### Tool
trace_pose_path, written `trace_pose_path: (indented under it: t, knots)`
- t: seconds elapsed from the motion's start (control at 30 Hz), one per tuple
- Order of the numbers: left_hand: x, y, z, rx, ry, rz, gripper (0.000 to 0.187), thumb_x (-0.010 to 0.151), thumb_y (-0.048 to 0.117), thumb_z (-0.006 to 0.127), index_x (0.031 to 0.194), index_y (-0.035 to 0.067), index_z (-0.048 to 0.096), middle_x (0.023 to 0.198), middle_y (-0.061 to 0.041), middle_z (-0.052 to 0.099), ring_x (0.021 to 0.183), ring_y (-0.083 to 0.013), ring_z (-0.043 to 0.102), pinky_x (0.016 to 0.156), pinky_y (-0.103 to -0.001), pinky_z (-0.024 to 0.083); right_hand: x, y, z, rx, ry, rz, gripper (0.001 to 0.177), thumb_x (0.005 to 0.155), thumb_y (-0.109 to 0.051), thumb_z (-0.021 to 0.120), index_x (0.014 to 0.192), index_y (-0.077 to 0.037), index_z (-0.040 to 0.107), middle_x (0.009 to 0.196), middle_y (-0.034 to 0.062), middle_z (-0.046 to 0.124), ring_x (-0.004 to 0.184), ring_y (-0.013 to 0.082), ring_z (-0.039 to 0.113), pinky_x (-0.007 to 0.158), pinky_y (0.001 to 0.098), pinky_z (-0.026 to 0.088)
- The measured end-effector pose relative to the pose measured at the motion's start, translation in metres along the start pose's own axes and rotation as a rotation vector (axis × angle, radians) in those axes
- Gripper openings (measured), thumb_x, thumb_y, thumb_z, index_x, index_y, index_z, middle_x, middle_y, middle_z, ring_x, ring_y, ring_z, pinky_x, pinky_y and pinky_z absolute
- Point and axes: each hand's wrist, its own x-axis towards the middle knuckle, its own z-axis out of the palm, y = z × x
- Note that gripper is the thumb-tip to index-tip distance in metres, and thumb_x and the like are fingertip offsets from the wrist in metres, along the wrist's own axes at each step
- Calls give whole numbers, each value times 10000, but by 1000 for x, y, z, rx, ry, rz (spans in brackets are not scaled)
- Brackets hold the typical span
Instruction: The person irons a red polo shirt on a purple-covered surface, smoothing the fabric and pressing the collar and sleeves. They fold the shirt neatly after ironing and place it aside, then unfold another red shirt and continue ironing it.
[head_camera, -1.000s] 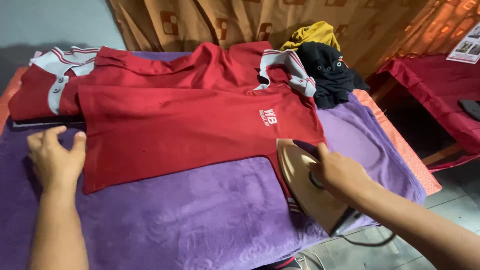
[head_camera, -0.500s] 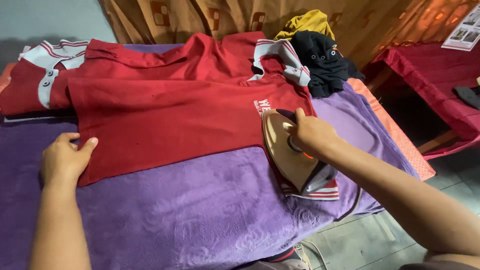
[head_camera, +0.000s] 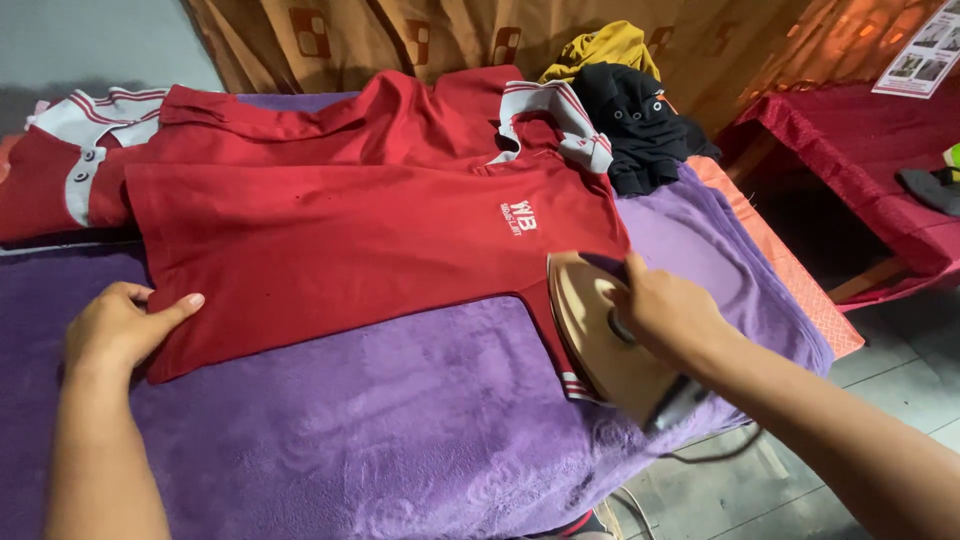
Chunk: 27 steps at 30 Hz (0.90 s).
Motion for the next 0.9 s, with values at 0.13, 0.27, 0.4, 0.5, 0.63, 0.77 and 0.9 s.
trace_pose_path:
  t: [0.13, 0.27, 0.4, 0.5, 0.63, 0.77, 0.9]
  knots:
    - [1, -4, 1, -58, -28, -22, 746, 760, 706, 771, 1206, 108, 760, 1175, -223, 777, 1063, -487, 714, 861, -538, 514, 50, -8, -3, 58, 13, 19, 472, 1039, -511, 444, 1214, -75, 491, 1128, 276, 700, 1022, 511, 675, 806, 622, 517]
    - [-1, -5, -3, -37, -104, -69, 704, 836, 769, 701, 711, 79, 635, 825, -235, 781, 810, -462, 700, 713, -490, 466, 66, -9, -5, 86, 86, 17, 441, 1027, -459, 510, 1228, -67, 495, 1126, 258, 699, 1021, 495, 667, 789, 599, 506]
    - [9, -13, 2, -11, -91, -36, 727, 842, 785, 669, 677, 88, 544, 814, -226, 788, 830, -447, 699, 721, -467, 459, 39, 3, -10, 99, 6, 53, 439, 1025, -469, 469, 1222, -77, 486, 1179, 270, 686, 1082, 513, 652, 859, 610, 485]
    - [19, -21, 12, -15, -105, 4, 737, 838, 756, 668, 626, 65, 521, 736, -260, 756, 729, -456, 683, 678, -476, 435, 23, 35, 8, 27, 25, 51, 447, 1027, -517, 457, 1126, -81, 481, 1107, 288, 706, 999, 512, 683, 805, 616, 502]
    - [4, -10, -1, -379, -207, -81, 554, 860, 523, 824, 722, 4, 691, 622, -176, 661, 521, -289, 549, 506, -413, 414, 29, 47, 8, 52, 1, 87, 425, 1033, -484, 470, 1115, -68, 483, 1095, 288, 718, 1031, 497, 677, 828, 591, 487]
    - [6, -15, 1, -456, -263, -61, 474, 889, 452, 817, 835, -14, 748, 636, -156, 611, 518, -272, 479, 489, -400, 348, 65, 37, 6, 2, 57, 81, 506, 1023, -531, 478, 1147, -42, 513, 1108, 299, 712, 1029, 499, 680, 820, 589, 500]
    - [16, -30, 17, -572, -263, -12, 404, 910, 393, 806, 935, -6, 743, 695, -193, 656, 533, -272, 486, 444, -409, 328, 128, 28, 7, 50, 110, 93, 549, 995, -533, 542, 1231, -37, 524, 1174, 317, 700, 1062, 538, 669, 853, 618, 500]
